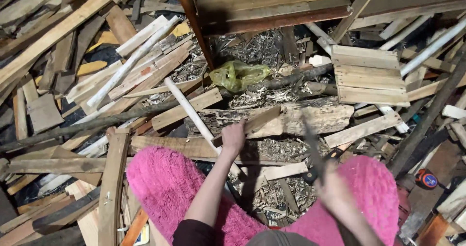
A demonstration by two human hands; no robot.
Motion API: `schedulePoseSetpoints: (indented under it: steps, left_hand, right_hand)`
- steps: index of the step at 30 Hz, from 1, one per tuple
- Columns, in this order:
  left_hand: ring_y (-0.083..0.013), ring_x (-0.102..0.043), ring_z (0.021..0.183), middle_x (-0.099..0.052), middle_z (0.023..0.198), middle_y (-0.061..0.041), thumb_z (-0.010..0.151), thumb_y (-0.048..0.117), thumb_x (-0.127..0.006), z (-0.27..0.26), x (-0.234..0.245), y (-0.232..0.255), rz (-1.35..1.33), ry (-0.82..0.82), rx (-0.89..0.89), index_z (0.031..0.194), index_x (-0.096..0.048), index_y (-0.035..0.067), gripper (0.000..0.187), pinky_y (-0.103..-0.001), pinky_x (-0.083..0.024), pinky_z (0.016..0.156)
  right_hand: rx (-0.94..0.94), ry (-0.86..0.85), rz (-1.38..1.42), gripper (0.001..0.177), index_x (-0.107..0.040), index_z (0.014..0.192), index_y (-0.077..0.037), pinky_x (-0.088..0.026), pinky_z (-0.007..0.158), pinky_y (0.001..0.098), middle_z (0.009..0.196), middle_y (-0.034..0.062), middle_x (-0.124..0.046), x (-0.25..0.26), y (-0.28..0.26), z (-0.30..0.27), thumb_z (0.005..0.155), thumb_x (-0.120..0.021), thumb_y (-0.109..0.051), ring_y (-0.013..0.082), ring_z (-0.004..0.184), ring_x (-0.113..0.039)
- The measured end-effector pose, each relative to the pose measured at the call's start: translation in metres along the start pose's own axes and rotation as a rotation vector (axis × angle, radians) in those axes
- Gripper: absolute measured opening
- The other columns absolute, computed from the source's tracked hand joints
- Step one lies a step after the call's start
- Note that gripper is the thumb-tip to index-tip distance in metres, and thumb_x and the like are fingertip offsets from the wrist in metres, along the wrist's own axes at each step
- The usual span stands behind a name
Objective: The person sits on the floor in a pile of scrap wood and uses a machete to split small wood pieces into kindling, holding each piece steady with one hand while striking with the other. They reposition pieces, set split sticks aside, and pick up new pieces to continue splitting.
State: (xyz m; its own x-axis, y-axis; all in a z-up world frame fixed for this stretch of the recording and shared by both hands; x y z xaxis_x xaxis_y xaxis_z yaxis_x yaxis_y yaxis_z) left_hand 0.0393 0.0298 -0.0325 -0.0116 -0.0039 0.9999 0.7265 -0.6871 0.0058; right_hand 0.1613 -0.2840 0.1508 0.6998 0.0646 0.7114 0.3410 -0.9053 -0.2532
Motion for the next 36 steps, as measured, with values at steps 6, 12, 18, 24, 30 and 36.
schedulePoseSetpoints:
  steps: [6,12,18,24,30,36]
  left_hand:
    - [-0.0365,-0.071,0.065,-0.073,0.081,-0.014,0.094,0.020,-0.049,0.000,-0.005,-0.009,-0.081,0.080,-0.061,0.115,-0.064,0.019,0.026,-0.049,-0.053,0.054]
    - [-0.0432,-0.071,0.077,-0.075,0.090,-0.019,0.095,0.019,-0.045,-0.005,0.019,-0.013,-0.204,-0.096,-0.014,0.126,-0.062,0.017,0.035,-0.056,-0.053,0.063]
    - [-0.0284,-0.073,0.088,-0.075,0.103,-0.008,0.093,0.041,-0.064,0.001,0.025,-0.025,-0.248,-0.508,0.057,0.132,-0.059,0.020,0.045,-0.043,-0.058,0.075]
    - [-0.0090,-0.064,0.076,-0.073,0.117,0.000,0.050,0.091,-0.057,0.000,0.054,-0.018,-0.388,-0.548,0.051,0.157,-0.033,0.037,0.122,-0.019,-0.045,0.059]
    - [-0.0229,-0.069,0.089,-0.071,0.111,-0.007,0.057,0.029,-0.086,-0.007,0.072,-0.012,-0.624,-0.316,-0.085,0.140,-0.051,0.015,0.091,-0.036,-0.060,0.082]
    - [-0.0277,-0.071,0.097,-0.072,0.120,-0.011,0.062,0.023,-0.089,-0.009,0.094,-0.012,-0.499,-0.225,-0.172,0.147,-0.045,0.016,0.095,-0.037,-0.062,0.088]
  right_hand:
    - [-0.032,-0.206,0.184,0.052,-0.034,0.142,-0.007,-0.049,0.033,0.0236,0.073,0.0097,-0.060,-0.047,0.017,0.012,0.097,-0.058,0.000,0.0149,0.042,-0.054]
    - [0.206,-0.350,0.858,0.047,-0.054,0.131,-0.003,-0.038,0.024,0.0344,0.048,0.0078,-0.050,-0.068,0.067,0.046,0.087,-0.069,0.002,0.0215,0.028,-0.045]
    - [0.219,-0.148,0.876,0.052,-0.048,0.141,-0.005,-0.043,0.027,0.0355,0.056,0.0140,-0.054,-0.016,0.063,0.031,0.091,-0.057,0.006,0.0248,0.034,-0.049]
    - [0.026,-0.064,0.652,0.051,-0.043,0.144,-0.004,-0.049,0.032,0.0346,0.063,0.0186,-0.058,-0.026,0.076,0.036,0.096,-0.056,0.006,0.0259,0.038,-0.052]
    - [-0.139,-0.184,0.481,0.050,-0.042,0.147,-0.009,-0.050,0.032,0.0288,0.064,0.0161,-0.058,-0.052,0.066,0.039,0.100,-0.057,-0.001,0.0208,0.039,-0.053]
    - [-0.148,-0.216,0.529,0.035,-0.052,0.134,-0.006,-0.045,0.029,0.0288,0.053,0.0112,-0.052,-0.060,0.068,0.049,0.103,-0.059,-0.020,0.0201,0.034,-0.049]
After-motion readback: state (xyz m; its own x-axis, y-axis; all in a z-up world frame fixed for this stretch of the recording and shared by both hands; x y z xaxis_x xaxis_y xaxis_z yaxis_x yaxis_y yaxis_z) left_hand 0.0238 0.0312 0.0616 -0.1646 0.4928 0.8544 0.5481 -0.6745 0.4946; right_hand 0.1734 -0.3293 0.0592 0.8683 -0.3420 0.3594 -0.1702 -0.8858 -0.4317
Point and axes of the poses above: each hand's wrist, its own z-axis towards the middle knuckle, its own x-axis out of the back of the hand, y = z × x, the point moved 4 cm from there along z, towards the middle knuckle
